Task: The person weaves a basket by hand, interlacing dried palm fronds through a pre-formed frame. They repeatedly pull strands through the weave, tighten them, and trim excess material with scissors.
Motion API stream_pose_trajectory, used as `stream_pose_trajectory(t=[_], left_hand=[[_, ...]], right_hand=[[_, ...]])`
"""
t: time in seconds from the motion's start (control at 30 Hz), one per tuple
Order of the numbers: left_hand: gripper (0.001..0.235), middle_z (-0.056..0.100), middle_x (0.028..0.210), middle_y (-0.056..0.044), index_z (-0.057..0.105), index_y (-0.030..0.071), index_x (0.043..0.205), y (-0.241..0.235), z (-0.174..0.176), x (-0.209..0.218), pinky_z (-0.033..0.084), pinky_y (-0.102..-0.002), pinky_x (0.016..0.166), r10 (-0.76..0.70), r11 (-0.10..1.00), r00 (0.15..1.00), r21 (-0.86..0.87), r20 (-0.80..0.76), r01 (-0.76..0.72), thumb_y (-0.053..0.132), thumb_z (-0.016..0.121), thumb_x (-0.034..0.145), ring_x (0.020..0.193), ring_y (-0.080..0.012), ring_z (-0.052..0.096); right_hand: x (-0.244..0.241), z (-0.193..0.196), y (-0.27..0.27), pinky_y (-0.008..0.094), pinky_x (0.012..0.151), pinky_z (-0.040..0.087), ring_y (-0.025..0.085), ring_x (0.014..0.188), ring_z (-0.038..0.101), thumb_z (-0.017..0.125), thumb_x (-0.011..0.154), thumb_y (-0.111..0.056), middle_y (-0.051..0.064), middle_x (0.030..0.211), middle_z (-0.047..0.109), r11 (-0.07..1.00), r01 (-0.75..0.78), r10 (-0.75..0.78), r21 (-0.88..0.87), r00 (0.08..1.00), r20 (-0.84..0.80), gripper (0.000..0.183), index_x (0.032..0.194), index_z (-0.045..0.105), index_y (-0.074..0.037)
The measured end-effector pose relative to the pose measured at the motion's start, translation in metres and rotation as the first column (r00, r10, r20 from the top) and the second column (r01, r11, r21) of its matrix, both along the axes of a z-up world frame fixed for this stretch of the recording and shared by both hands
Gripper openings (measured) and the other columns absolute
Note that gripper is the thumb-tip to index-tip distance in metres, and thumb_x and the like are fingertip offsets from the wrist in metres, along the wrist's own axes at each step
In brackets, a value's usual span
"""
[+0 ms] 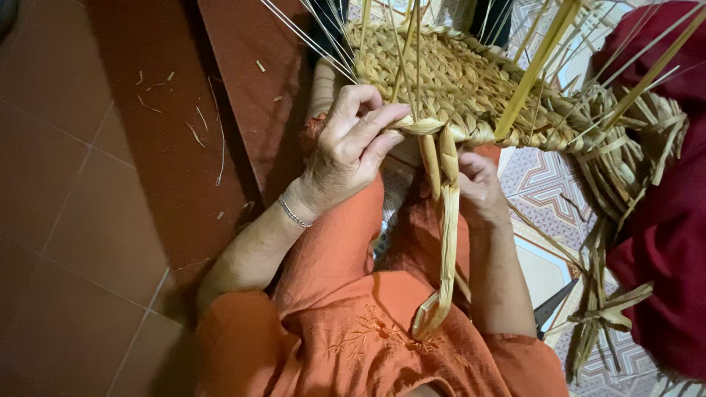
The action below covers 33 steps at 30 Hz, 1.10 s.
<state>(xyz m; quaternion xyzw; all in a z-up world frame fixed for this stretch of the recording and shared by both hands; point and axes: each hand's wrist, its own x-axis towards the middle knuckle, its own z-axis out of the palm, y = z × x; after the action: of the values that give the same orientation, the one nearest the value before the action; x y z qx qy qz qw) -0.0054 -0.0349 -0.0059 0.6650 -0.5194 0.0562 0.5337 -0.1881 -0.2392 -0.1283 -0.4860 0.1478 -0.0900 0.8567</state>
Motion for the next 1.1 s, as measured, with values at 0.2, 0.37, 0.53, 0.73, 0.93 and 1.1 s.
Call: stream_pose_trajectory(t=[0.2,0.37,0.53,0.73,0.93,1.1], left_hand=[[0.040,0.051,0.117,-0.011,0.064,0.004,0.130,0.001,0.001,0.000,0.056,-0.033,0.089,0.015,1.000,1.000,0.009,0.006,-0.015,-0.006,0.078,0.093,0.103,-0.0225,0.060],[0.041,0.052,0.118,-0.011,0.065,0.003,0.131,0.001,0.002,0.000,0.056,-0.032,0.086,0.019,1.000,1.000,-0.004,0.014,-0.019,-0.006,0.078,0.093,0.105,-0.0231,0.061],[0.038,0.052,0.117,-0.010,0.066,0.005,0.130,0.001,0.006,-0.001,0.057,-0.031,0.083,0.054,0.998,0.997,0.009,0.048,-0.054,-0.004,0.079,0.096,0.096,-0.0208,0.062],[0.036,0.054,0.118,-0.009,0.068,0.007,0.129,0.004,0.010,-0.002,0.058,-0.031,0.080,0.079,0.996,0.995,0.044,0.055,-0.082,-0.002,0.081,0.096,0.096,-0.0220,0.064],[0.040,0.055,0.118,-0.010,0.067,0.006,0.129,0.006,0.011,-0.001,0.056,-0.033,0.087,0.084,0.995,0.993,0.041,0.080,-0.088,-0.002,0.083,0.094,0.101,-0.0236,0.061],[0.040,0.056,0.117,-0.010,0.068,0.006,0.129,0.006,0.013,-0.002,0.055,-0.034,0.088,0.080,0.996,0.996,0.044,0.047,-0.082,-0.004,0.083,0.093,0.101,-0.0236,0.060]], right_hand=[[0.001,-0.011,-0.006,0.027,0.067,0.054,0.011,0.076,0.066,0.074,0.096,-0.021,0.003,0.091,0.073,0.986,-0.123,0.120,-0.109,0.992,-0.031,0.024,0.106,0.072,0.000],[-0.023,0.021,-0.042,0.025,0.068,0.046,0.008,0.073,0.057,0.076,0.097,-0.016,0.003,0.083,0.065,0.829,-0.244,0.149,-0.502,0.963,-0.223,0.020,0.095,0.073,0.004],[-0.032,0.035,-0.009,0.027,0.090,0.056,0.011,0.097,0.068,0.079,0.095,-0.017,0.005,0.107,0.071,0.889,0.039,-0.053,-0.455,0.998,-0.020,0.029,0.114,0.068,0.002],[0.006,0.008,0.068,0.041,0.075,0.057,0.024,0.080,0.066,0.079,0.090,-0.024,0.010,0.094,0.068,0.907,0.094,-0.130,0.411,0.990,0.060,0.036,0.115,0.062,-0.004],[0.014,-0.009,0.087,0.043,0.067,0.052,0.024,0.072,0.061,0.068,0.096,-0.038,0.011,0.094,0.068,0.789,0.150,-0.194,0.596,0.981,0.010,0.037,0.119,0.065,-0.010],[-0.003,-0.005,0.076,0.041,0.080,0.049,0.022,0.087,0.060,0.068,0.104,-0.024,0.011,0.105,0.065,0.931,0.249,-0.277,0.268,0.958,0.073,0.021,0.114,0.061,-0.007]])
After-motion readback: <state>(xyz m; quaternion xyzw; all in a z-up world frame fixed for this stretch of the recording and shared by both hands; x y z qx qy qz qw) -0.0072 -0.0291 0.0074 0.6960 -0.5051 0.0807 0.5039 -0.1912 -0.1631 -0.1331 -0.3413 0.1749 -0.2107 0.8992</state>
